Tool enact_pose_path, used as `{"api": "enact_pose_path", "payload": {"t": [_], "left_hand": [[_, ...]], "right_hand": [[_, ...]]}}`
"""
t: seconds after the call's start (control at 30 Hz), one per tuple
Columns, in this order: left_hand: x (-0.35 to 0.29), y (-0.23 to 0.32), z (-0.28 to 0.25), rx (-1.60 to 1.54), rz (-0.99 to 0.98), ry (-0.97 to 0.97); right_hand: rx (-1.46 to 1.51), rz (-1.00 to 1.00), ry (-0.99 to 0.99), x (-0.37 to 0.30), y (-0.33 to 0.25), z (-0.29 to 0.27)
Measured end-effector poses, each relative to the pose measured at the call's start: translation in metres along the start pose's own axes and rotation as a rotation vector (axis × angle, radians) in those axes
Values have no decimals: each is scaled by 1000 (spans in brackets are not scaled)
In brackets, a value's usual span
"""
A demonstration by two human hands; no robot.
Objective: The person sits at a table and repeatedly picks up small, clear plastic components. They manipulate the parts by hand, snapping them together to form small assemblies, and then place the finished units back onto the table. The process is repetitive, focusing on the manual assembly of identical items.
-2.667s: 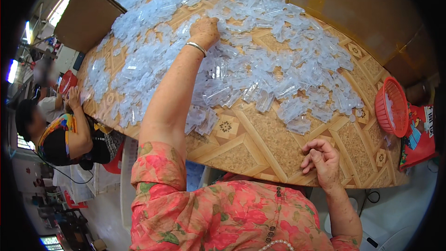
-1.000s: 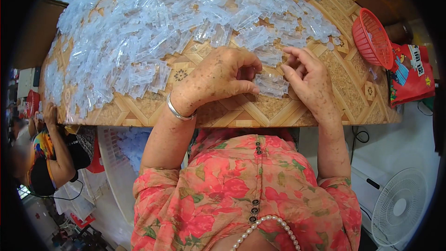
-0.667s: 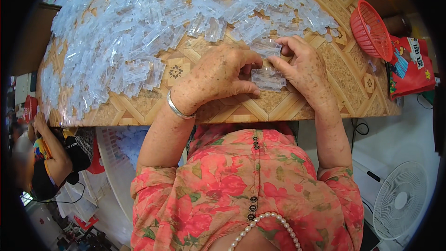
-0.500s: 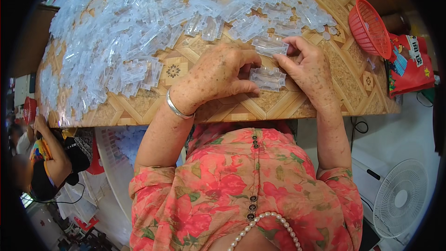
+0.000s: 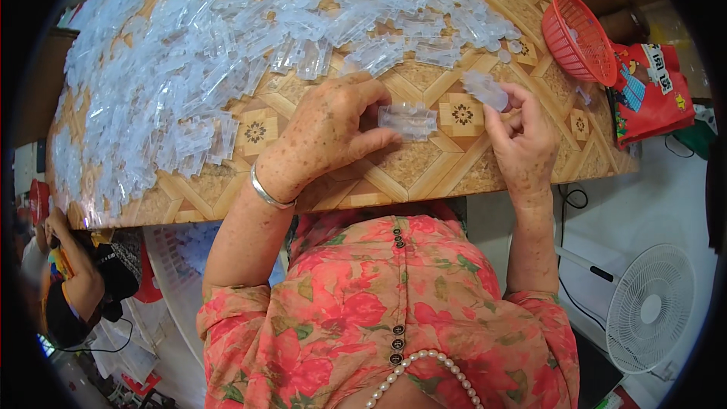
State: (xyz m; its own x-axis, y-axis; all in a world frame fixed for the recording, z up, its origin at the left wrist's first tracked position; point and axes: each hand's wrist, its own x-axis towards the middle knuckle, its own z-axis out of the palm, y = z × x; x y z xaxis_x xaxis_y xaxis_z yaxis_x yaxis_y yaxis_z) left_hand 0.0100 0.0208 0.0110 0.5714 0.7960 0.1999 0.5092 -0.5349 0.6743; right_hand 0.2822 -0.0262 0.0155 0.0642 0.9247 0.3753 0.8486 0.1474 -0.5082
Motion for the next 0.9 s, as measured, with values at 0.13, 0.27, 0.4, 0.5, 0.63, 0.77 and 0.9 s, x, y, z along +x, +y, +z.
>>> {"api": "enact_pose_path", "payload": {"t": [0.13,0.27,0.4,0.5,0.63,0.77,0.9], "left_hand": [[-1,-5,5,-51,-7,105],[0,-6,7,-77,-35,142],[-1,-8,8,-162,-119,140],[-1,-6,6,-230,-195,154],[2,-8,9,-267,-143,301],[1,-2,8,-354,-204,352],[2,-5,16,-511,-240,339]], "right_hand": [[-80,-121,-161,-9,-4,-2],[-62,-115,-287,-1,-15,-8],[-58,-221,-288,13,-14,0],[-117,-298,-328,17,-14,4],[-107,-205,-341,17,-17,11],[179,-21,-279,17,-24,12],[608,-59,-111,15,-44,27]]}}
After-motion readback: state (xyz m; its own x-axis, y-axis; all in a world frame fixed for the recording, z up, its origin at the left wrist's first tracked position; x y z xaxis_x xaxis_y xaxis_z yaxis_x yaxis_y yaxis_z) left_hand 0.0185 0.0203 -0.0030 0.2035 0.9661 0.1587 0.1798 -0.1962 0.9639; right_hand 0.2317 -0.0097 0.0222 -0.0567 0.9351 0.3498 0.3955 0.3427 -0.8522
